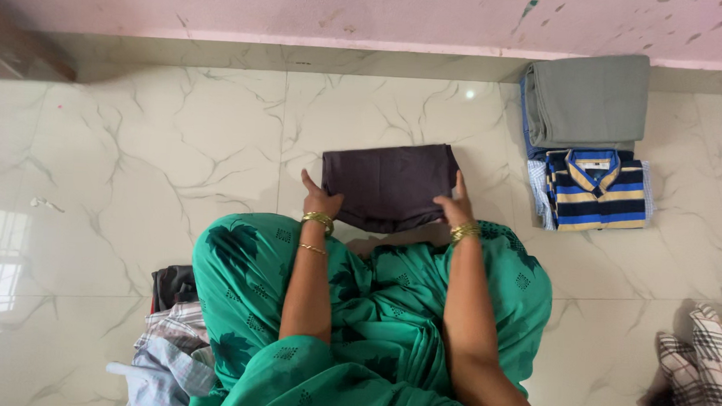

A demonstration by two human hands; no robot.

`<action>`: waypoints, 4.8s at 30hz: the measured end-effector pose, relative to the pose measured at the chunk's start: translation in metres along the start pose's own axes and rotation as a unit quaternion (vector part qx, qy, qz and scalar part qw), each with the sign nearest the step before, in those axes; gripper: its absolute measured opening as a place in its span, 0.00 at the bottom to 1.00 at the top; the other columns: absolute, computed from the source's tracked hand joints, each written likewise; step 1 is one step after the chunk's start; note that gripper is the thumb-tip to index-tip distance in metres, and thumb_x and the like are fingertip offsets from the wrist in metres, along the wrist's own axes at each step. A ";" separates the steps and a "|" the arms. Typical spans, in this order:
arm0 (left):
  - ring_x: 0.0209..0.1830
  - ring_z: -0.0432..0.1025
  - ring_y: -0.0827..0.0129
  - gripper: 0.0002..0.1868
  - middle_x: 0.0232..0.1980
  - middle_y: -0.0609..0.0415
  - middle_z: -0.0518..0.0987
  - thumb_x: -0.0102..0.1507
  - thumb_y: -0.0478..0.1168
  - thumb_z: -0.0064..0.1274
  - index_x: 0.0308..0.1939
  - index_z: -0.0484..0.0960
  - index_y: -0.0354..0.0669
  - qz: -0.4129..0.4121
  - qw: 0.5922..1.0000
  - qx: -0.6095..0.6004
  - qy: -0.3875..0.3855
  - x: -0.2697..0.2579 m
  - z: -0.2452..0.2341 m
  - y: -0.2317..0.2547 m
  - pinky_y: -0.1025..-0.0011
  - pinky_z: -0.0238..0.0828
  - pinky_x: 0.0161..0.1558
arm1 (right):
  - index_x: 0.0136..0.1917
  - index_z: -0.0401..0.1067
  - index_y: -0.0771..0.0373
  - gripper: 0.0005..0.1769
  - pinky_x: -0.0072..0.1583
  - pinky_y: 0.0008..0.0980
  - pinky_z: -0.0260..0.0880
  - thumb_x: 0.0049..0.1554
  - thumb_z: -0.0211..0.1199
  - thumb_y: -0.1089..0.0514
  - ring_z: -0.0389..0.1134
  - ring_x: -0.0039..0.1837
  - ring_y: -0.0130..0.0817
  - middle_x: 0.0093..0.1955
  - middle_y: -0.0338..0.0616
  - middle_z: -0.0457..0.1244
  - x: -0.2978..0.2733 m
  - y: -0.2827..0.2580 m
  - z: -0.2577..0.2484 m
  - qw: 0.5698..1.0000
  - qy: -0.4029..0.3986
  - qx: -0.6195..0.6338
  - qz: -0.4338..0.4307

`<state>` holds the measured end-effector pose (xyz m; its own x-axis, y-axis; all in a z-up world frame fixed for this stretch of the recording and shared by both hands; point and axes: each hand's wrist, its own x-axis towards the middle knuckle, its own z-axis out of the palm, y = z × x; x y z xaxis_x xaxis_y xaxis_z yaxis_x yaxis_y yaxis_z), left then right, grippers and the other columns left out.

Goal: The person folds a pair of dark trousers on a tiled floor. They smooth the fabric, fold the legs together, then fold the garment in half and again into a compact rectangle, placing it on a nearby stack of folded clothes.

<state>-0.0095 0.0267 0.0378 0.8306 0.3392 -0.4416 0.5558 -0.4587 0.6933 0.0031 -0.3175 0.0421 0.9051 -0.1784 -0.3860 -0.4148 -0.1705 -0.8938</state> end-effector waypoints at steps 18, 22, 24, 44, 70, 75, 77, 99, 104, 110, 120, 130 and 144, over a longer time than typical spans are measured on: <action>0.61 0.60 0.60 0.50 0.78 0.44 0.56 0.66 0.62 0.49 0.80 0.43 0.37 -0.080 0.766 -0.638 -0.023 0.042 0.004 0.001 0.62 0.62 0.62 | 0.82 0.42 0.62 0.50 0.69 0.39 0.66 0.61 0.62 0.37 0.62 0.72 0.42 0.75 0.57 0.56 0.037 0.014 -0.003 0.902 -0.038 0.431 0.012; 0.79 0.49 0.51 0.49 0.81 0.41 0.46 0.66 0.57 0.48 0.80 0.38 0.39 -0.051 0.853 -0.508 0.109 0.051 0.020 -0.008 0.59 0.51 0.73 | 0.81 0.47 0.60 0.44 0.69 0.40 0.62 0.61 0.60 0.40 0.60 0.73 0.40 0.74 0.50 0.57 0.046 0.030 0.014 0.970 0.098 0.220 -0.029; 0.80 0.52 0.48 0.45 0.80 0.38 0.50 0.67 0.54 0.48 0.79 0.44 0.35 -0.011 0.881 -0.444 0.165 0.052 0.029 -0.011 0.58 0.52 0.75 | 0.79 0.52 0.61 0.41 0.67 0.39 0.64 0.62 0.58 0.41 0.62 0.69 0.41 0.72 0.51 0.59 0.046 0.033 0.018 0.975 0.143 0.163 -0.056; 0.84 0.24 0.58 0.50 0.85 0.56 0.31 0.65 0.61 0.46 0.83 0.37 0.53 0.241 0.887 0.394 -0.023 -0.017 0.095 0.010 0.28 0.17 0.70 | 0.84 0.43 0.40 0.35 0.77 0.71 0.22 0.66 0.35 0.36 0.32 0.86 0.39 0.87 0.38 0.33 0.004 0.010 0.123 0.818 -0.030 -0.541 -0.191; 0.83 0.17 0.51 0.65 0.83 0.45 0.16 0.58 0.69 0.56 0.82 0.26 0.57 0.092 0.863 0.406 -0.286 -0.050 0.053 0.054 0.27 0.31 0.70 | 0.85 0.31 0.37 0.49 0.76 0.70 0.29 0.60 0.46 0.25 0.27 0.84 0.63 0.86 0.52 0.22 0.028 0.025 0.069 0.857 0.043 -0.514 -0.021; 0.85 0.44 0.55 0.34 0.83 0.51 0.50 0.69 0.59 0.47 0.75 0.60 0.55 0.169 0.917 0.353 -0.076 -0.042 0.070 0.035 0.33 0.36 0.80 | 0.85 0.37 0.43 0.47 0.74 0.76 0.27 0.61 0.48 0.27 0.27 0.85 0.64 0.86 0.55 0.23 0.016 0.030 0.082 0.841 0.099 -0.530 -0.042; 0.87 0.48 0.59 0.28 0.82 0.57 0.58 0.70 0.54 0.45 0.74 0.66 0.55 0.211 0.931 0.299 -0.014 -0.028 0.081 0.023 0.38 0.38 0.83 | 0.84 0.41 0.48 0.44 0.74 0.78 0.25 0.64 0.48 0.29 0.29 0.87 0.57 0.88 0.53 0.27 0.017 0.031 0.096 0.813 0.137 -0.554 -0.118; 0.83 0.33 0.45 0.48 0.85 0.56 0.36 0.61 0.74 0.42 0.81 0.48 0.67 0.092 0.949 0.281 0.112 0.028 0.051 0.058 0.23 0.29 0.69 | 0.81 0.49 0.37 0.33 0.69 0.84 0.22 0.64 0.46 0.38 0.36 0.85 0.46 0.86 0.37 0.38 -0.001 0.005 0.137 0.821 -0.003 -0.523 -0.228; 0.83 0.33 0.44 0.49 0.85 0.54 0.36 0.61 0.74 0.43 0.81 0.48 0.65 0.107 0.943 0.290 0.126 0.028 0.052 0.055 0.24 0.25 0.70 | 0.80 0.47 0.30 0.35 0.66 0.86 0.19 0.62 0.43 0.32 0.31 0.85 0.53 0.87 0.43 0.33 0.015 -0.017 0.146 0.807 -0.024 -0.561 -0.183; 0.83 0.32 0.44 0.50 0.85 0.55 0.36 0.61 0.75 0.42 0.81 0.46 0.65 0.095 0.948 0.284 0.110 0.028 0.046 0.059 0.25 0.23 0.71 | 0.82 0.45 0.32 0.35 0.70 0.86 0.19 0.64 0.38 0.29 0.29 0.86 0.47 0.87 0.38 0.30 0.060 -0.033 0.125 0.807 0.000 -0.569 -0.160; 0.83 0.33 0.41 0.49 0.85 0.51 0.34 0.62 0.76 0.40 0.81 0.44 0.66 0.072 0.948 0.302 0.073 0.028 0.041 0.065 0.26 0.29 0.71 | 0.83 0.41 0.31 0.38 0.71 0.75 0.44 0.63 0.42 0.27 0.24 0.86 0.52 0.88 0.45 0.25 0.079 -0.036 0.101 0.817 0.046 -0.570 -0.074; 0.84 0.28 0.47 0.53 0.85 0.50 0.32 0.59 0.76 0.45 0.81 0.42 0.69 0.091 0.959 0.268 0.031 0.046 0.043 0.038 0.28 0.25 0.72 | 0.85 0.33 0.35 0.44 0.77 0.64 0.40 0.63 0.42 0.27 0.29 0.85 0.58 0.86 0.54 0.26 0.074 -0.003 0.066 0.839 0.076 -0.537 -0.051; 0.71 0.64 0.48 0.50 0.73 0.41 0.63 0.51 0.45 0.72 0.74 0.62 0.55 0.125 0.987 0.083 0.059 0.052 0.042 0.014 0.59 0.64 0.70 | 0.81 0.46 0.65 0.56 0.68 0.45 0.64 0.51 0.73 0.46 0.60 0.72 0.58 0.76 0.65 0.55 0.065 0.029 0.031 0.935 0.112 -0.301 -0.152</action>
<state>0.0428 0.0034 0.0014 0.9384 0.2871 -0.1924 0.3398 -0.6652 0.6649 0.0525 -0.3043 -0.0161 0.9755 -0.2191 -0.0173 -0.1796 -0.7493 -0.6374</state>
